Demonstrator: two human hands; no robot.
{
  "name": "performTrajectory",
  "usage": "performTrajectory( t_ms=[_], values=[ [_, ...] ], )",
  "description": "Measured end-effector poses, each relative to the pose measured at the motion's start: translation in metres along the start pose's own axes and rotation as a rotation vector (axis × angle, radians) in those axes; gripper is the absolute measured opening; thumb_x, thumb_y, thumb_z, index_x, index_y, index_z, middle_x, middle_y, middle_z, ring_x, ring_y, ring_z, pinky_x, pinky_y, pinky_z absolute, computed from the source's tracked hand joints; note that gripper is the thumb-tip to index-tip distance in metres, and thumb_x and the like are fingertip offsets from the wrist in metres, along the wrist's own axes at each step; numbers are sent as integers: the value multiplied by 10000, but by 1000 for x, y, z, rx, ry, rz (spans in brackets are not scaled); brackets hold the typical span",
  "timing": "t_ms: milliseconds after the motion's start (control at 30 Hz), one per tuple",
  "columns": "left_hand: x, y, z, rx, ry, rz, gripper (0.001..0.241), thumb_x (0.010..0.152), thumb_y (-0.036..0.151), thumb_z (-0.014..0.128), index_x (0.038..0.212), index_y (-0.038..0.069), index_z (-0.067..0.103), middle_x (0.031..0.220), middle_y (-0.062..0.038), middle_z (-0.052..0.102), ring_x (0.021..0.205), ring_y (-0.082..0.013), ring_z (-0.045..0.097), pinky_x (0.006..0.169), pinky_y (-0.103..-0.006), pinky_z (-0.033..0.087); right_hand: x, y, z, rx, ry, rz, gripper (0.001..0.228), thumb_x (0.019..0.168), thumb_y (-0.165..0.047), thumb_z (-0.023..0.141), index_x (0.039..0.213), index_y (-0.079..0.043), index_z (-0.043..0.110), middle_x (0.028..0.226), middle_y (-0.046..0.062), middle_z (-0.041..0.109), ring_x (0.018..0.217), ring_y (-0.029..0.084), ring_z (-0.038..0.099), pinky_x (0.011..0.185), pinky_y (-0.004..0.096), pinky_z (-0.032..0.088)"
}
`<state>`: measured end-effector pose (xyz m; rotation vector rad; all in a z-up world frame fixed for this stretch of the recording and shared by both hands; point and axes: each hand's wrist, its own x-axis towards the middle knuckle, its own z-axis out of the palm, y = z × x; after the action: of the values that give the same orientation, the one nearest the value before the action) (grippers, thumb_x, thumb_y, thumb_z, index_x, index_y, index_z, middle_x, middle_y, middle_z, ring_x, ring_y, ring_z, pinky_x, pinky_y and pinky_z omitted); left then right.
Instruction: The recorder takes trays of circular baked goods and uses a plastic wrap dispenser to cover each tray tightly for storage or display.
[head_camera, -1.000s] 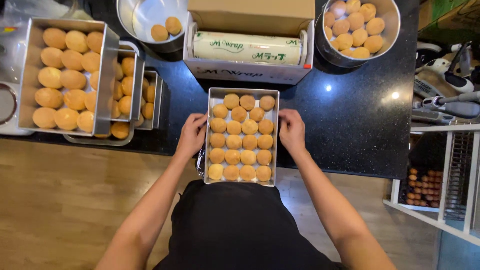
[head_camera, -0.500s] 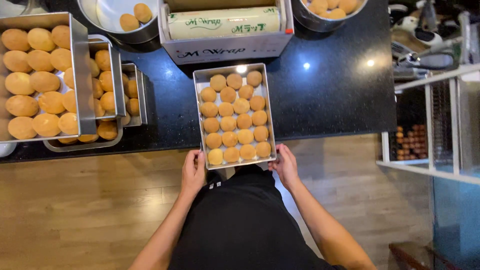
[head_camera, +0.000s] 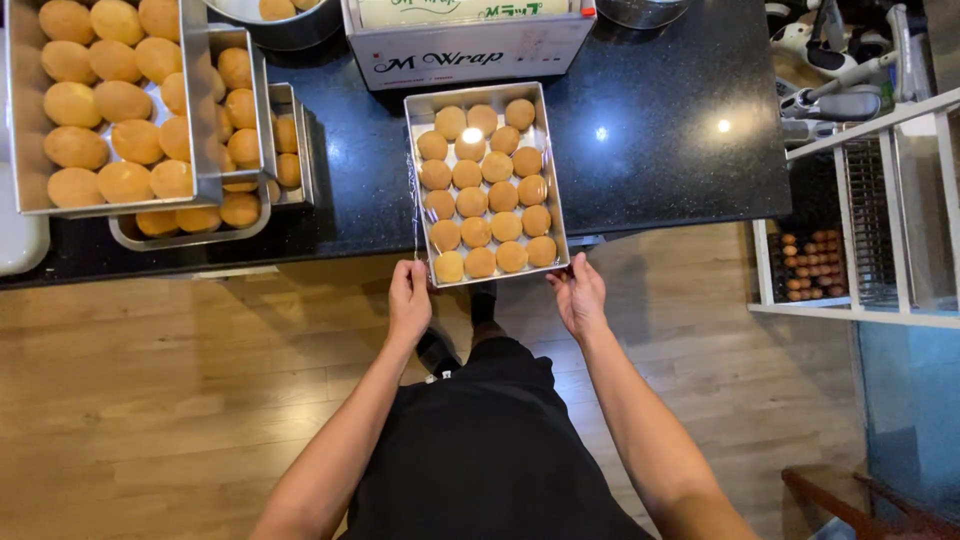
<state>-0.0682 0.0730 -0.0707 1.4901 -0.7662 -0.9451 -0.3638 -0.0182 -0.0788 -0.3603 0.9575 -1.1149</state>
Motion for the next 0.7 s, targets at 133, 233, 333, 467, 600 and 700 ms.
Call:
performTrajectory(
  t_ms=[133,233,333,467,600,700],
  values=[
    [1,-12,-2,6,11,34,257,1110,256,497,1001,35,570,796,26,534,711,-60,469,649,-246,448,-9,-3,9,30,-47,-65,294,1054,-307,569,1143,-29,605,1060,84,685,972,192,659,856,356,561],
    [0,-1,1,-81,-3,24,209,1078,241,516,1067,42,578,821,34,573,699,-48,506,637,-233,464,-9,2,5,22,-71,-94,259,1041,-261,560,1152,-29,594,1070,88,683,985,193,663,874,351,557],
    [-4,20,5,-108,-2,20,205,1047,226,536,1124,45,595,857,33,623,703,-40,547,635,-225,475,1,13,-10,-6,-92,-124,213,1058,-217,558,1151,-27,582,1076,98,676,987,199,656,890,352,547],
    [-8,16,7,-5,73,40,207,1069,216,582,1085,15,627,873,5,634,732,-52,548,657,-231,467,0,17,-13,40,-82,-127,198,1084,-207,554,1131,-17,586,1061,97,669,979,202,638,894,356,527],
    [-6,-7,9,-10,127,51,211,1085,214,602,1036,10,615,860,-7,616,730,-60,537,660,-238,464,-1,21,-18,159,-15,-84,201,1065,-213,556,1109,-20,590,1033,84,667,970,201,638,902,361,525],
    [-6,-7,12,-125,154,6,195,1073,221,592,1028,32,599,874,0,632,724,-57,558,665,-233,490,10,35,-31,236,-6,-115,175,1070,-195,575,1081,-21,582,1011,82,659,965,210,635,929,385,531]
  ],
)
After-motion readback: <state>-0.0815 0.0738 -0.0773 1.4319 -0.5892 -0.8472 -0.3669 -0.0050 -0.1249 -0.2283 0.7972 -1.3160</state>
